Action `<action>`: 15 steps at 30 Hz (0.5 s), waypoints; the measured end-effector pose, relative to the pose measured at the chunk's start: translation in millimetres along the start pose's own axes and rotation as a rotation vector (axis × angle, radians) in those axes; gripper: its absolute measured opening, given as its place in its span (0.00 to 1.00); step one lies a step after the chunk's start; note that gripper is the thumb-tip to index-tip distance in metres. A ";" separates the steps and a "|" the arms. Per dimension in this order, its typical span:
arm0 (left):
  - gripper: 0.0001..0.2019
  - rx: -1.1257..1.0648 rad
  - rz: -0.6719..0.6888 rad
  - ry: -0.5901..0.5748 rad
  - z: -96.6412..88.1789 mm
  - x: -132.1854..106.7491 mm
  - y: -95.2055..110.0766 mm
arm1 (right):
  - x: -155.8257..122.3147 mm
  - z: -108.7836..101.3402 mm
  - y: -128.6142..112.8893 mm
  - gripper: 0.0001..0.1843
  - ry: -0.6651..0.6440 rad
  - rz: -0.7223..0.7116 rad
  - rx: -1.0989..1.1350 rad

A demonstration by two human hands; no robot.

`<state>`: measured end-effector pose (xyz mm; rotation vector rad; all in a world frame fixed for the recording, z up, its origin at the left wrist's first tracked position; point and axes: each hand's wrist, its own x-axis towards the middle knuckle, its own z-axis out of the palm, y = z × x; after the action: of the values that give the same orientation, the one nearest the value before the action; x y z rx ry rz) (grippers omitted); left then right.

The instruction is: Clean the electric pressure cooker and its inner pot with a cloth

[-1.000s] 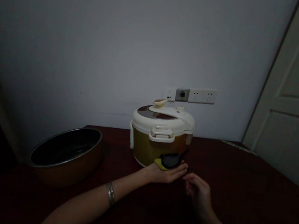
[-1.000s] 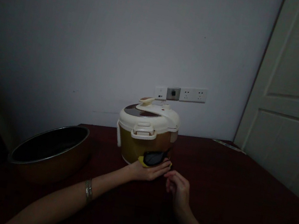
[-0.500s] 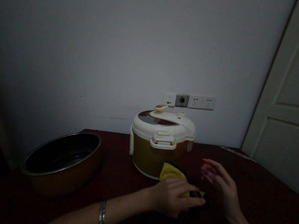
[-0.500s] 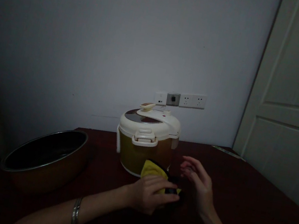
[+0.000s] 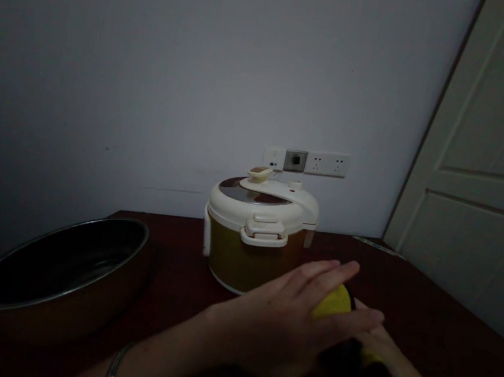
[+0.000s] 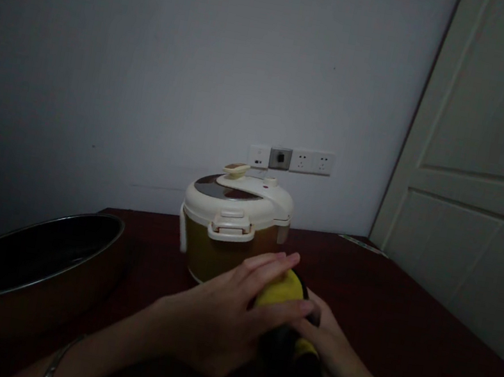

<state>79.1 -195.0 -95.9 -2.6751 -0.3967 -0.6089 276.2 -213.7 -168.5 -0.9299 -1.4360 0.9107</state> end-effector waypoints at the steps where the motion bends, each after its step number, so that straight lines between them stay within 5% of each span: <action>1: 0.30 -0.011 -0.005 0.017 -8.1 -2.6 -5.3 | 20.4 -2.6 4.3 0.29 -0.011 0.011 0.006; 4: 0.25 -0.009 -0.182 0.240 -28.7 -15.0 -30.5 | 69.7 -11.5 11.5 0.30 0.086 -0.074 -0.108; 9: 0.17 0.099 -0.604 0.728 -31.9 -46.1 -96.8 | 114.8 -2.8 6.9 0.26 0.263 -0.575 -0.477; 12: 0.18 0.057 -0.792 0.820 -15.3 -65.2 -133.9 | 127.1 22.0 11.6 0.22 0.323 -0.758 -0.559; 15: 0.23 -0.031 -0.871 0.776 7.5 -79.2 -156.7 | 123.6 43.9 24.8 0.23 0.396 -0.827 -0.546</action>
<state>-41.2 -66.8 -93.6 -1.9408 -1.2898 -1.7869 227.8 -91.3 -146.3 -0.7273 -1.5334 -0.2797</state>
